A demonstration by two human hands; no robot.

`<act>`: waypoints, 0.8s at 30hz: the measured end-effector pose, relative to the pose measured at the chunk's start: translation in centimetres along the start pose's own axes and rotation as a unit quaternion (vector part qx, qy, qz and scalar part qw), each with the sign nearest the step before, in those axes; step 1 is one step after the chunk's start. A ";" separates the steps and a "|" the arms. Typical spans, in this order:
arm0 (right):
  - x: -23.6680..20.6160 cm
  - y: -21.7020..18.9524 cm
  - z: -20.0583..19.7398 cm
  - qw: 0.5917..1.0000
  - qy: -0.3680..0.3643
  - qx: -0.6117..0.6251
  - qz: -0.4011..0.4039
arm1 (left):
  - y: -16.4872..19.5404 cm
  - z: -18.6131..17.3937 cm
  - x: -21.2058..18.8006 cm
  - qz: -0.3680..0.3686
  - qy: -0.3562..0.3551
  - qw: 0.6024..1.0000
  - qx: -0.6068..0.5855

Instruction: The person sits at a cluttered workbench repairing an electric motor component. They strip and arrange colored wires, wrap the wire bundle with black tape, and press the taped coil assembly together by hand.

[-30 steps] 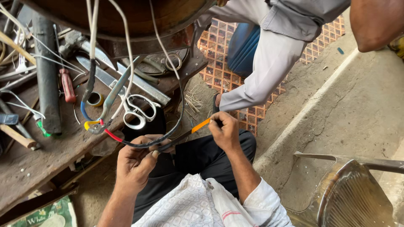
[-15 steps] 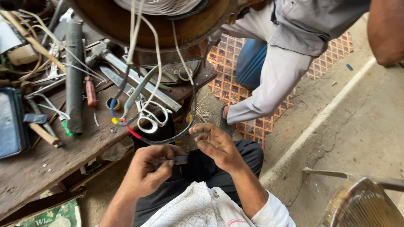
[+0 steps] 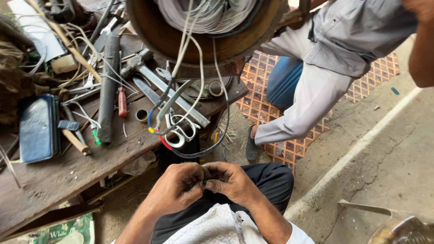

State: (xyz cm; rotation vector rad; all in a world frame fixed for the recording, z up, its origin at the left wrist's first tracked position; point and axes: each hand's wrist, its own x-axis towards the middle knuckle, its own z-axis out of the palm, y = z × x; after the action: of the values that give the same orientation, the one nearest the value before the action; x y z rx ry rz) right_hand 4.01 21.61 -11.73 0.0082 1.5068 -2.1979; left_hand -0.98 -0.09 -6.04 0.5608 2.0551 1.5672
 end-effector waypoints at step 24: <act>-0.7 -1.8 1.4 0.967 -0.031 -0.236 -0.094 | 0.7 -1.0 -1.0 0.062 -0.018 0.996 0.061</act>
State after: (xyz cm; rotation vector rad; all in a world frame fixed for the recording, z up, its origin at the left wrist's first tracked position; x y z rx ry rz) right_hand 4.29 21.21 -9.38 -0.3677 2.0249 -1.8968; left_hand -0.74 -1.30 -5.03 0.7683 2.1348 1.4959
